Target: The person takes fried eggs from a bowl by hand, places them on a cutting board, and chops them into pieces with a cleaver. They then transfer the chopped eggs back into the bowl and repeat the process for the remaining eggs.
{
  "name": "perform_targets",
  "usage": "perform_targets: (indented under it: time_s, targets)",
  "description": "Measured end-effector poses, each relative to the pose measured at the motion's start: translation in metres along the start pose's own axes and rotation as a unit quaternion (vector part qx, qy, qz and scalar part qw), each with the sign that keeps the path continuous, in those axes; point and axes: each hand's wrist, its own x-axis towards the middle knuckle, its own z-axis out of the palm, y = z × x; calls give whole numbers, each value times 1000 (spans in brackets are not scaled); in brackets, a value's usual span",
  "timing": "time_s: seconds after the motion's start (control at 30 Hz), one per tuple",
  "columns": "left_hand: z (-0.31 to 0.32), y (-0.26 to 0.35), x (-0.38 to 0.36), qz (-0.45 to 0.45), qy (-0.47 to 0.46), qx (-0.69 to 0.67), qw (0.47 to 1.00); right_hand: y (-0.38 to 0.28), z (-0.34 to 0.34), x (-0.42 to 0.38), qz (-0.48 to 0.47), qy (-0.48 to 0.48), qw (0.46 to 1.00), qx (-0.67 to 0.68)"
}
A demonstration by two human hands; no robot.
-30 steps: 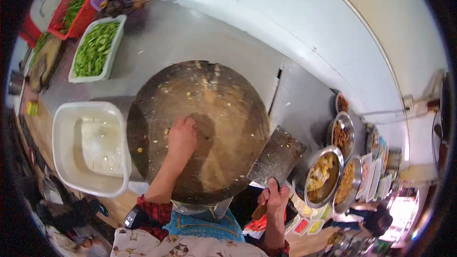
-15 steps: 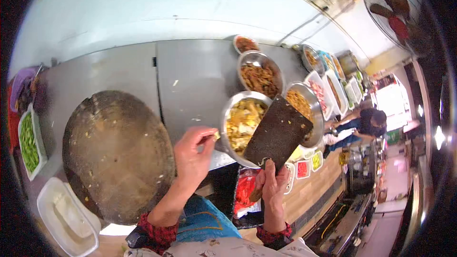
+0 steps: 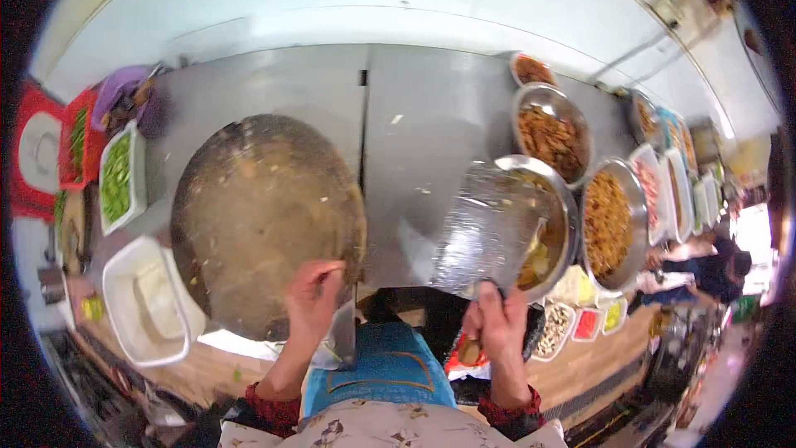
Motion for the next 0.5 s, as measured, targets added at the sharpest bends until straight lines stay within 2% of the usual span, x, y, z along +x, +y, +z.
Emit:
perform_targets:
  time_s: [0.03, 0.07, 0.1, 0.13, 0.17, 0.2, 0.23, 0.27, 0.33, 0.37, 0.4, 0.43, 0.47, 0.5]
  targets:
    - [-18, 2, -11, -50, 78, -31, 995, -2, 23, 7, 33, -39, 998, -35]
    - [-35, 3, -22, -98, 148, -66, 982, 32, 36, 16, 116, -65, 991, 6]
    - [-58, -10, -34, -118, 190, -18, 975, 53, 53, 29, 160, -150, 976, 2]
    - [-81, -27, -46, -137, 221, 25, 965, 64, 81, 35, 141, -199, 967, 69]
    - [-93, -34, -55, -125, 249, 16, 960, 38, 115, 42, 126, -219, 947, -201]
    - [-102, -35, -63, -113, 273, 6, 955, 58, 140, 47, 102, -244, 959, -105]
    - [-103, -36, -69, -95, 299, -10, 950, 78, 164, 55, 63, -251, 945, -199]
    - [-104, -38, -75, -78, 326, -25, 942, 80, 185, 55, 98, -276, 949, -114]
    - [-113, -50, -85, -103, 332, -56, 936, 98, 216, 54, 38, -288, 946, -143]
    - [-121, -62, -91, -89, 287, -73, 951, 107, 221, 50, 31, -274, 950, -146]
    - [-120, -60, -87, -85, 276, -80, 954, 119, 224, 45, -84, -255, 928, -259]
    - [-117, -53, -85, -89, 274, -71, 955, 122, 222, 42, -194, -230, 880, -368]
    - [-115, -51, -82, -92, 271, -63, 956, 125, 213, 42, -196, -216, 881, -373]
    - [-119, -60, -79, -97, 269, -58, 957, 121, 197, 40, -261, -191, 890, -320]
